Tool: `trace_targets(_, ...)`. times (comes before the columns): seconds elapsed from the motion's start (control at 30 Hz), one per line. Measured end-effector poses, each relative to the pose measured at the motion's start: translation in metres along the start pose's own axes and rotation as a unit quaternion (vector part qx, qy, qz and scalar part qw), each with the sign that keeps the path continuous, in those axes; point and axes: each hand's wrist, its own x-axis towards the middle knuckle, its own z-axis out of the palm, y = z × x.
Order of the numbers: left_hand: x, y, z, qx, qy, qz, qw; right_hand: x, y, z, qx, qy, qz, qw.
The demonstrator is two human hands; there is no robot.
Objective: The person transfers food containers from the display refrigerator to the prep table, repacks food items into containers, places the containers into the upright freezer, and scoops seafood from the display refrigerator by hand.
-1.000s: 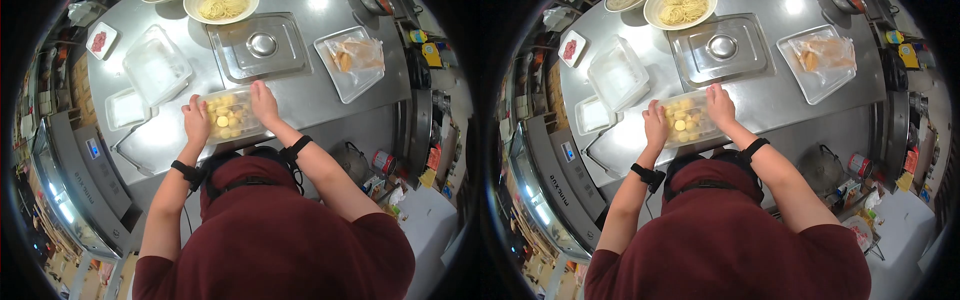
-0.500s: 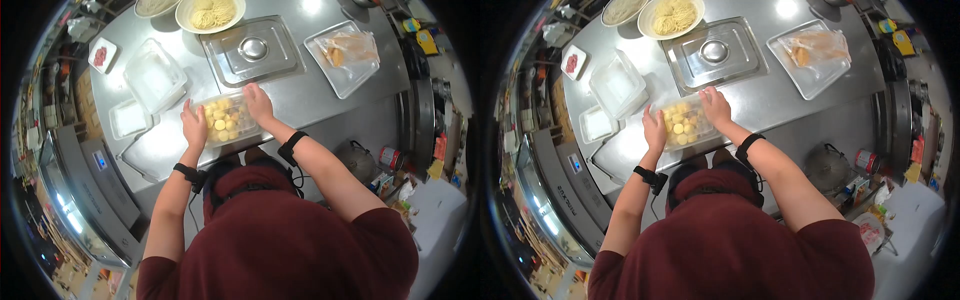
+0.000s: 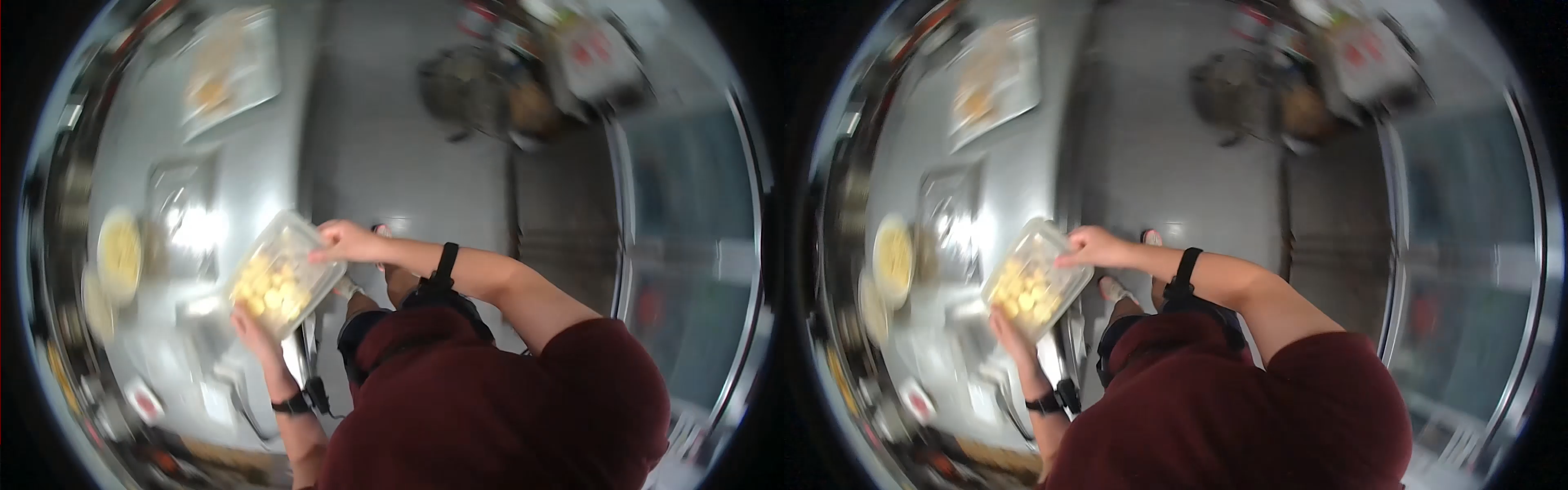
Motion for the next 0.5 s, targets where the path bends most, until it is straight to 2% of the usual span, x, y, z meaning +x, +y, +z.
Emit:
trace_targets(0.07, -0.011, 0.009, 0.034, 0.028, -0.142, -0.018, 0.989, -0.057, -0.016, -0.047, 0.029, -0.009, 0.108, 0.994)
trace_targets(0.13, -0.044, 0.032, 0.095, 0.016, -0.26, -0.035, 0.965, -0.125, -0.042, -0.086, 0.143, 0.101, 0.144, 0.974)
trace_targets(0.2, -0.072, 0.035, 0.14, 0.05, -0.388, 0.036, 0.92, -0.188, -0.047, -0.105, 0.224, 0.187, 0.133, 0.947)
trace_targets(0.3, -0.13, 0.009, 0.224, 0.191, -0.508, 0.12, 0.831, -0.282, 0.001, -0.143, 0.267, 0.264, 0.086, 0.923)
trace_targets(0.33, -0.16, -0.007, 0.251, 0.18, -0.544, 0.088, 0.815, -0.32, 0.018, -0.153, 0.333, 0.296, 0.069, 0.892)
trace_targets(0.4, -0.25, -0.035, 0.31, 0.209, -0.597, 0.121, 0.765, -0.41, 0.054, -0.179, 0.472, 0.329, 0.034, 0.817)
trace_targets(0.47, -0.322, -0.065, 0.359, 0.226, -0.665, 0.063, 0.709, -0.476, 0.098, -0.18, 0.52, 0.434, -0.003, 0.735)
trace_targets(0.5, -0.351, -0.097, 0.39, 0.241, -0.694, 0.037, 0.678, -0.521, 0.108, -0.195, 0.511, 0.478, 0.018, 0.714)
